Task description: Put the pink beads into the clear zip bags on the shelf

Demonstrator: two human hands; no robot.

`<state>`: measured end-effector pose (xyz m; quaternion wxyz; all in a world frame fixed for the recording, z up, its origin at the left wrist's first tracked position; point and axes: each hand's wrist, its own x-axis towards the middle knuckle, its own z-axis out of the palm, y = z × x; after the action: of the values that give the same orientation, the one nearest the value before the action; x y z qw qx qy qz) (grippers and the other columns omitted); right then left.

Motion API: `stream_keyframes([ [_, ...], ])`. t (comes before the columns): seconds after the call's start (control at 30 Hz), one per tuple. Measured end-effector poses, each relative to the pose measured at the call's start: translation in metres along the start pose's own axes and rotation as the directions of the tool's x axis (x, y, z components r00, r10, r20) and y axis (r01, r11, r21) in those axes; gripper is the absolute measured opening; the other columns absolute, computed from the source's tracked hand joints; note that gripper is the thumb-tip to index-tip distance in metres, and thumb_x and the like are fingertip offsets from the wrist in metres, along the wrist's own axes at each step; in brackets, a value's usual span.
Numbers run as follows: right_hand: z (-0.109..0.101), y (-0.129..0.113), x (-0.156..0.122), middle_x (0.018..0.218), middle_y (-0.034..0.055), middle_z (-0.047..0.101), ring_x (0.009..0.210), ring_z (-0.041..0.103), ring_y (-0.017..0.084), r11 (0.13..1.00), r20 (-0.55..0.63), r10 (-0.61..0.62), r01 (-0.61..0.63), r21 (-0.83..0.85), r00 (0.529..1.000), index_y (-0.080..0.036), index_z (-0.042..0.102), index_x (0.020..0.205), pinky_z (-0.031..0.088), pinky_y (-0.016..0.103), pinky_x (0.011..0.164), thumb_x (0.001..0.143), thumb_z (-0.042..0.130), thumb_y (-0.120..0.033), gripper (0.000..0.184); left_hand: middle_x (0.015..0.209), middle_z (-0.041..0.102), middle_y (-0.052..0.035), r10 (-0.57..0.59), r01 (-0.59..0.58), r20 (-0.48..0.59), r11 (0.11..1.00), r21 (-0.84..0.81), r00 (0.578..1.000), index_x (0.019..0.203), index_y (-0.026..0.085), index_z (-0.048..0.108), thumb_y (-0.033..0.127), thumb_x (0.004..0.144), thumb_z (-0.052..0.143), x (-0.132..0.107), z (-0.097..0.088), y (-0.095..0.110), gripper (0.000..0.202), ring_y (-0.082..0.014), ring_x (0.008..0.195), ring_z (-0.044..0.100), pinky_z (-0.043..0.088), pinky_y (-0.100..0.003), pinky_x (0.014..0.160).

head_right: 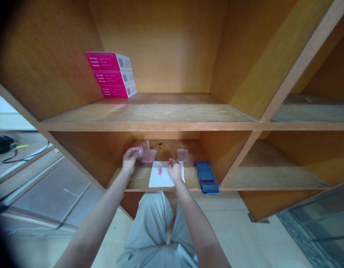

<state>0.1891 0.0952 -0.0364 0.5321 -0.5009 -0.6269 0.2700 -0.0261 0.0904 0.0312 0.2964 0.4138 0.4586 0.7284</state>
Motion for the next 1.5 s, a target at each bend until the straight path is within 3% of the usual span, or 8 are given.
stream_keyframes([
  [0.2,-0.001,-0.004,0.0,0.093,0.0098,0.063,0.088,0.058,0.019,0.999,-0.028,-0.02,0.022,0.039,0.999,-0.015,0.059,0.089,0.043,0.034,0.084,0.07,0.041,-0.013,0.026,0.078,0.065,-0.0041,-0.277,0.304,0.125,0.872,-0.384,0.953,0.071,0.015,0.055,0.014,0.064,0.062,-0.021,0.003,0.026,0.011,-0.0173,0.078,0.062,0.048,-0.034,0.073],
  [0.43,-0.006,-0.027,0.001,0.093,0.008,0.062,0.087,0.058,0.017,0.985,-0.025,-0.035,0.039,0.166,0.999,-0.017,0.058,0.091,0.043,0.033,0.082,0.073,0.042,-0.017,0.023,0.071,0.063,-0.0028,-0.431,0.473,0.209,0.716,-0.514,0.878,0.072,0.014,0.053,0.003,0.068,0.052,-0.05,0.008,0.037,0.012,-0.017,0.071,0.063,0.05,-0.04,0.073],
  [0.57,-0.01,-0.053,0.004,0.084,0.0045,0.063,0.075,0.059,0.015,0.911,0.13,0.049,-0.098,0.401,0.99,-0.018,0.057,0.09,0.047,0.03,0.072,0.076,0.045,-0.029,0.021,0.074,0.064,-0.0038,-0.47,0.522,0.241,0.677,-0.519,0.849,0.074,0.014,0.054,0.005,0.069,0.054,-0.06,0.008,0.039,0.01,-0.017,0.072,0.063,0.051,-0.038,0.072],
  [0.67,-0.011,-0.067,0.003,0.066,0.0006,0.06,0.057,0.056,0.012,0.851,0.326,0.082,-0.237,0.47,0.942,-0.017,0.058,0.082,0.046,0.025,0.056,0.075,0.049,-0.034,0.02,0.076,0.064,-0.0039,-0.459,0.522,0.256,0.681,-0.514,0.851,0.074,0.014,0.055,0.007,0.069,0.056,-0.065,0.006,0.039,0.009,-0.0164,0.072,0.063,0.052,-0.037,0.071],
  [0.77,-0.009,-0.073,-0.001,0.057,-0.0024,0.056,0.047,0.051,0.01,0.832,0.405,0.09,-0.292,0.471,0.91,-0.016,0.059,0.079,0.043,0.023,0.049,0.071,0.056,-0.035,0.021,0.078,0.064,-0.0037,-0.453,0.509,0.237,0.711,-0.485,0.859,0.075,0.014,0.055,0.01,0.069,0.057,-0.068,0.003,0.036,0.008,-0.0149,0.071,0.062,0.051,-0.035,0.072],
  [1.03,-0.001,-0.073,-0.01,0.054,-0.004,0.054,0.044,0.049,0.008,0.826,0.432,0.127,-0.336,0.452,0.893,-0.016,0.057,0.077,0.042,0.021,0.045,0.066,0.06,-0.041,0.028,0.077,0.064,-0.0011,-0.409,0.437,0.165,0.873,-0.215,0.897,0.082,0.018,0.049,0.025,0.064,0.065,-0.078,-0.007,0.029,0.024,-0.0161,0.074,0.063,0.051,-0.033,0.067],
  [1.33,0.005,-0.077,-0.015,0.053,-0.0029,0.055,0.045,0.048,0.008,0.875,0.418,0.106,-0.285,0.392,0.902,-0.017,0.058,0.071,0.039,0.02,0.046,0.068,0.058,-0.033,0.016,0.072,0.06,0.0048,-0.296,0.3,0.05,0.944,-0.14,0.954,0.086,0.023,0.04,0.021,0.062,0.063,-0.082,-0.013,0.021,0.033,-0.0112,0.062,0.061,0.047,-0.023,0.057],
  [1.5,0.007,-0.08,-0.02,0.063,-0.0007,0.059,0.053,0.052,0.01,0.878,0.415,0.055,-0.242,0.413,0.908,-0.017,0.058,0.072,0.042,0.021,0.05,0.068,0.057,-0.029,0.013,0.108,0.057,-0.004,-0.257,0.265,0.137,0.963,-0.041,0.957,0.071,0.018,0.049,0.02,0.063,0.06,-0.082,-0.014,0.027,0.014,-0.0145,0.08,0.06,0.046,-0.02,0.055],
])
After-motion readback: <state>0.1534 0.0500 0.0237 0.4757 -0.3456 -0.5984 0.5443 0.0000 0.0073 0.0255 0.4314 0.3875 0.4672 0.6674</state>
